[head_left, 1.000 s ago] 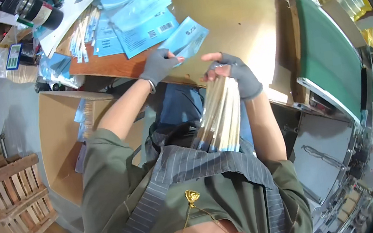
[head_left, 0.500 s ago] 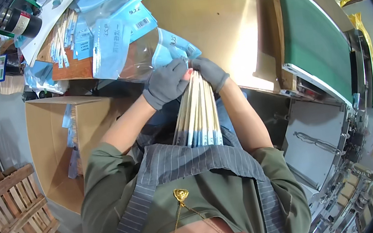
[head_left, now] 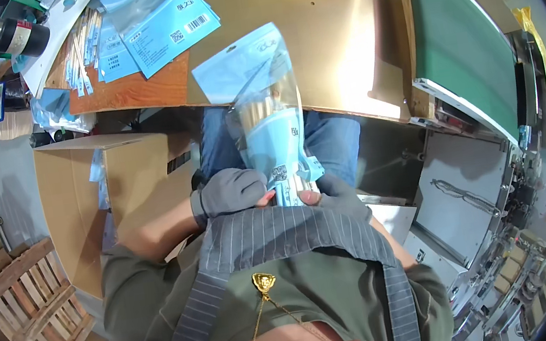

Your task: Packaging bundles of wooden chopsticks into plastic bags and placing them into a shipping box.

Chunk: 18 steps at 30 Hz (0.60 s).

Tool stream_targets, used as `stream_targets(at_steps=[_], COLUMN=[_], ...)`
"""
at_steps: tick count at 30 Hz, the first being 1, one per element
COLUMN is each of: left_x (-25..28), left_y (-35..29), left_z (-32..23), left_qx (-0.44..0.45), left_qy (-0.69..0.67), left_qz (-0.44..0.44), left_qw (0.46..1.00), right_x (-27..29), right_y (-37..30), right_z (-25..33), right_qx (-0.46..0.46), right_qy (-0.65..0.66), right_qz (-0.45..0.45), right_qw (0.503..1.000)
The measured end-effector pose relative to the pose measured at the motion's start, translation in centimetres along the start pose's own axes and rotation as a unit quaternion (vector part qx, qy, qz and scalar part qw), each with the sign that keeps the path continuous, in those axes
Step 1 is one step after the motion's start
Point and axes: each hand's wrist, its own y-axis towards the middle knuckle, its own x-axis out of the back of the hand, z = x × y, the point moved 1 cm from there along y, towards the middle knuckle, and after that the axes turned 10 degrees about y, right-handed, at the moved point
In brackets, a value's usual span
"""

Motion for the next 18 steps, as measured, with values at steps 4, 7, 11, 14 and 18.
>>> stream_targets(at_steps=[4, 7, 11, 14, 18], left_x=[3.0, 7.1, 15.5, 16.4, 16.2], left_y=[7.0, 13.3, 16.5, 17.3, 13.7], left_z=[0.4, 2.9, 6.1, 8.8, 10.5], left_qx=[0.128, 0.140, 0.217, 0.244, 0.240], left_qy=[0.023, 0.013, 0.021, 0.102, -0.087], left_qz=[0.010, 0.006, -0.013, 0.114, -0.013], left_qw=[0.991, 0.990, 0.976, 0.958, 0.967], right_x=[-0.5, -0.1, -2.7, -2.2, -2.2], right_y=[1.9, 5.8, 5.4, 7.0, 8.4], right_z=[6.0, 11.7, 19.8, 22.7, 23.9], right_qx=[0.167, 0.414, 0.475, 0.372, 0.378], right_qy=[-0.419, -0.499, -0.477, -0.455, -0.282], right_qz=[-0.192, -0.282, -0.169, -0.150, -0.050], right_qw=[0.872, 0.707, 0.720, 0.795, 0.880])
